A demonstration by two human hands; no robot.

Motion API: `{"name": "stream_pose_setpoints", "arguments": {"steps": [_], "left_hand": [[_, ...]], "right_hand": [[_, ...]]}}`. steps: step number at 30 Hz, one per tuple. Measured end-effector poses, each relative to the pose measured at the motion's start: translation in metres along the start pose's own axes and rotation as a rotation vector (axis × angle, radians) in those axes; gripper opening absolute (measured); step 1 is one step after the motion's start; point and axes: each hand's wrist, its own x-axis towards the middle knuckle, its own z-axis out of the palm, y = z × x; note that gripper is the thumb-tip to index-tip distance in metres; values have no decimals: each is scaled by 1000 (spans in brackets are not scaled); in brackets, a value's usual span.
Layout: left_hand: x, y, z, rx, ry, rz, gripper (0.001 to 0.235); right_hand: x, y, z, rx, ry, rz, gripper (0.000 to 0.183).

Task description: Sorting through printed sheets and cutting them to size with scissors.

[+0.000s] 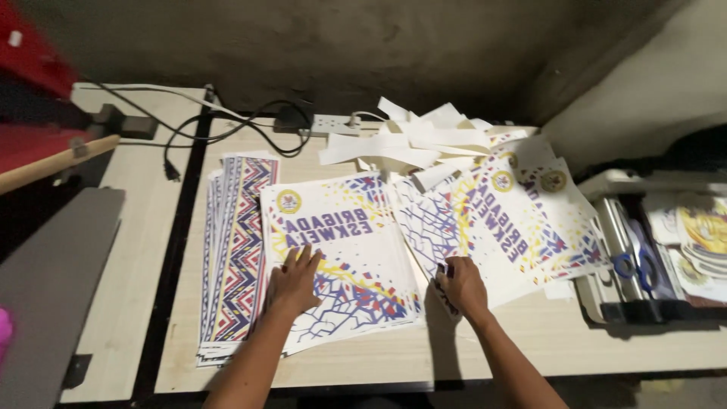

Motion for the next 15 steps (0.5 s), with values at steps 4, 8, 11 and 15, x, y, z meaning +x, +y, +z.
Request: {"name": "stream_pose_setpoints", "arguments": {"steps": [4,8,11,15], "left_hand": [[11,9,-5,20,-70,-20,122],[10,11,-7,32,-84,-62,128],[10,15,-8,46,-92,-77,130],[15,18,-7,75,-127,-119,132]], "right_hand": [[-11,16,-20,47,-35,21,42],[-29,14,-28,-2,-124,61,45],[-38,0,-35,-35,-175,84,59],[-45,6,-20,-41,-72,-66,69]]}}
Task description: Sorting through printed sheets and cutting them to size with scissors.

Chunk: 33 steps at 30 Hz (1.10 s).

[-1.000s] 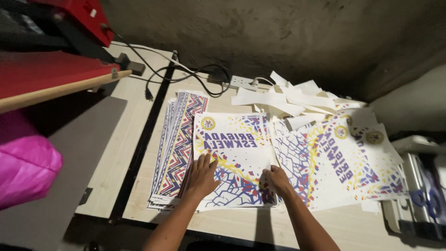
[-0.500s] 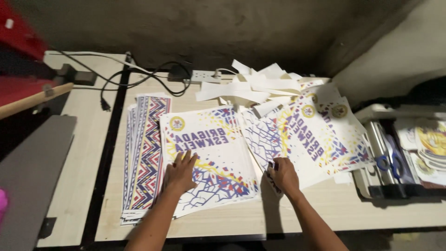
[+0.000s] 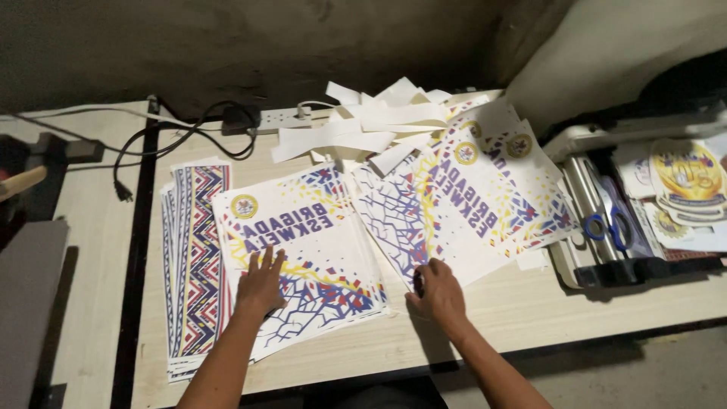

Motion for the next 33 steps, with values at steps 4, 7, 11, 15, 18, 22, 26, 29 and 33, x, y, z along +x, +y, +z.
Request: {"name": "stream_pose_setpoints", "arguments": {"steps": [4,7,11,15,18,22,26,29,33], "left_hand": [[3,4,4,33,4,-25,131],[0,12,0,53,6,-54,130],[10,18,15,129,32,-74,119],[23,55,24,-106,319,46,84],[50,110,50,-867,270,223,63],[15,193,-18,-1411,-120,78,67],[40,229,-27,-1661,-115,107,78],[84,238,6,-1592,49,164,62],[22,238,-45,-1201,115,102,40]], "right_hand": [[-8,6,5,-3,87,-77,35],[-6,13,3,1,161,-166,25],[-3,30,-7,29,103,-111,9],[-4,24,-55,15,268,-171,6],[-22,36,-61,160,324,-81,19],[-48,57,-52,368,202,33,24],[-74,74,-34,407,139,83,32],[-90,68,-31,510,203,11,34],[-100,72,-6,936,-57,512,43]]}}
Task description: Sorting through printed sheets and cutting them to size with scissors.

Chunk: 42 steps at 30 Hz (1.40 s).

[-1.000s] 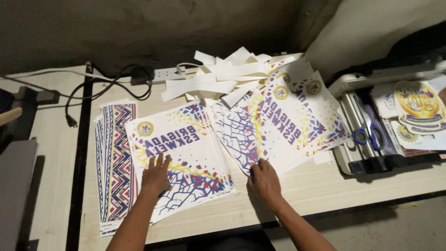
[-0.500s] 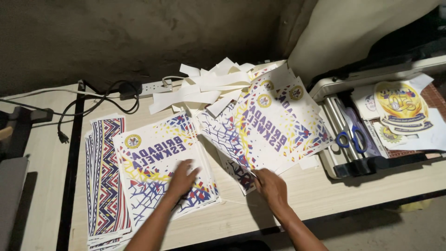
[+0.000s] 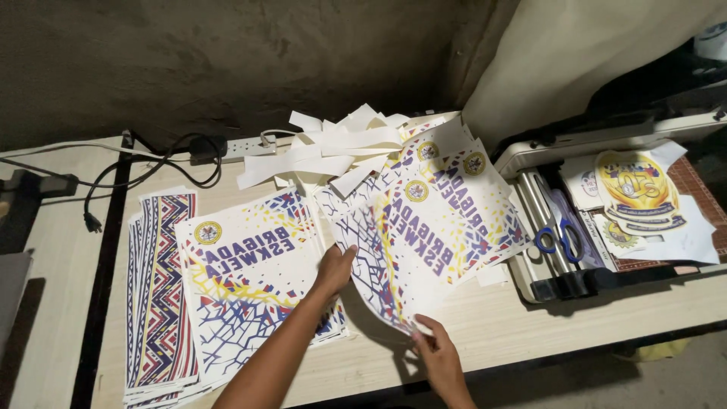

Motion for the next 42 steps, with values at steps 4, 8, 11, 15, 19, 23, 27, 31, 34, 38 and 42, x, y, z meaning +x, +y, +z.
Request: {"name": "stream_pose_setpoints", "arguments": {"steps": [4,8,11,15,19,23,27,31,34,38,42], "left_hand": [[-12,-34,-20,-281,-40,162,39],[-38,-62,-56,-773,32,193,44],[-62,-85,-93,-1009,131,244,52],[-83,-148,-128,-1089,355,232,52],[-92,-221,-157,-1022,498,323,54],[-99,-273,-184,-879,620,121,42],[-122,-259,-199,-802,637,107,36],[-132,-290,-192,-766,618,163,36],[-155,-282,-190,-612,627,198,44],[-176,-245,-201,-12,716,11,56],[-168,-211,-204,434,687,357,45]], "right_hand": [[8,-10,21,451,78,338,51],[3,-46,42,636,-95,544,51],[33,-14,68,580,-270,470,50],[25,-109,107,444,-285,403,32],[83,-66,147,105,-378,110,24],[101,-72,171,-131,-455,-37,21],[106,-73,180,-175,-511,-124,21],[75,-91,179,-332,-471,-79,22],[74,-80,179,-339,-419,28,24],[88,-81,185,-427,-342,-24,29],[102,-85,188,-496,-316,-111,31]]}}
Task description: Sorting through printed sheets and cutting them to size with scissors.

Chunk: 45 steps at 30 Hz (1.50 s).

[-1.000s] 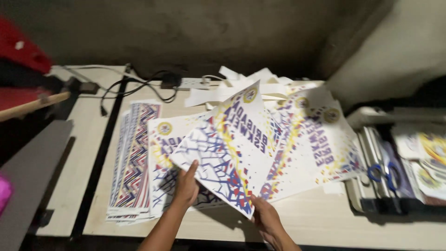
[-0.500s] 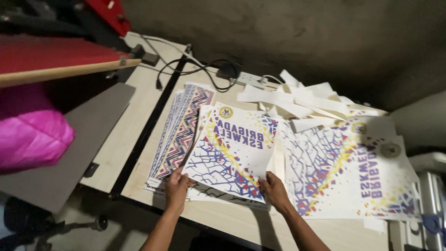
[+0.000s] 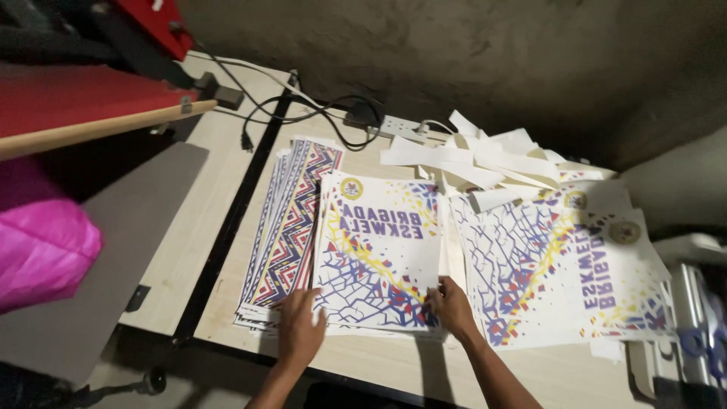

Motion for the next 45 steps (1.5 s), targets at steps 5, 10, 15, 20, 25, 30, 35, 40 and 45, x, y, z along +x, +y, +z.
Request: {"name": "stream_pose_setpoints", "arguments": {"steps": [5,10,15,20,25,30,35,40,45], "left_hand": [[32,30,42,74,-322,218,47],[47,53,70,231,-613,208,63],[48,56,75,412,-743,145,77],[53,75,64,487,-760,132,79],[53,80,64,515,-754,100,81],[50,76,69,485,-739,37,79],[49,76,71,501,-737,20,81],[55,88,69,527,-757,-14,79],[54,85,101,324,-565,27,65]], "right_hand": [[-3,-5,-3,-65,78,-56,33],[-7,21,-39,-24,152,76,40],[-25,82,-96,-193,518,-33,37],[-52,81,-117,-385,502,-166,51],[-54,76,-113,-427,548,-317,66],[-44,103,-101,-522,609,-363,55],[-50,102,-108,-552,676,-469,44],[-63,84,-131,-589,510,-277,22],[-66,111,-131,-222,611,-303,19]]}}
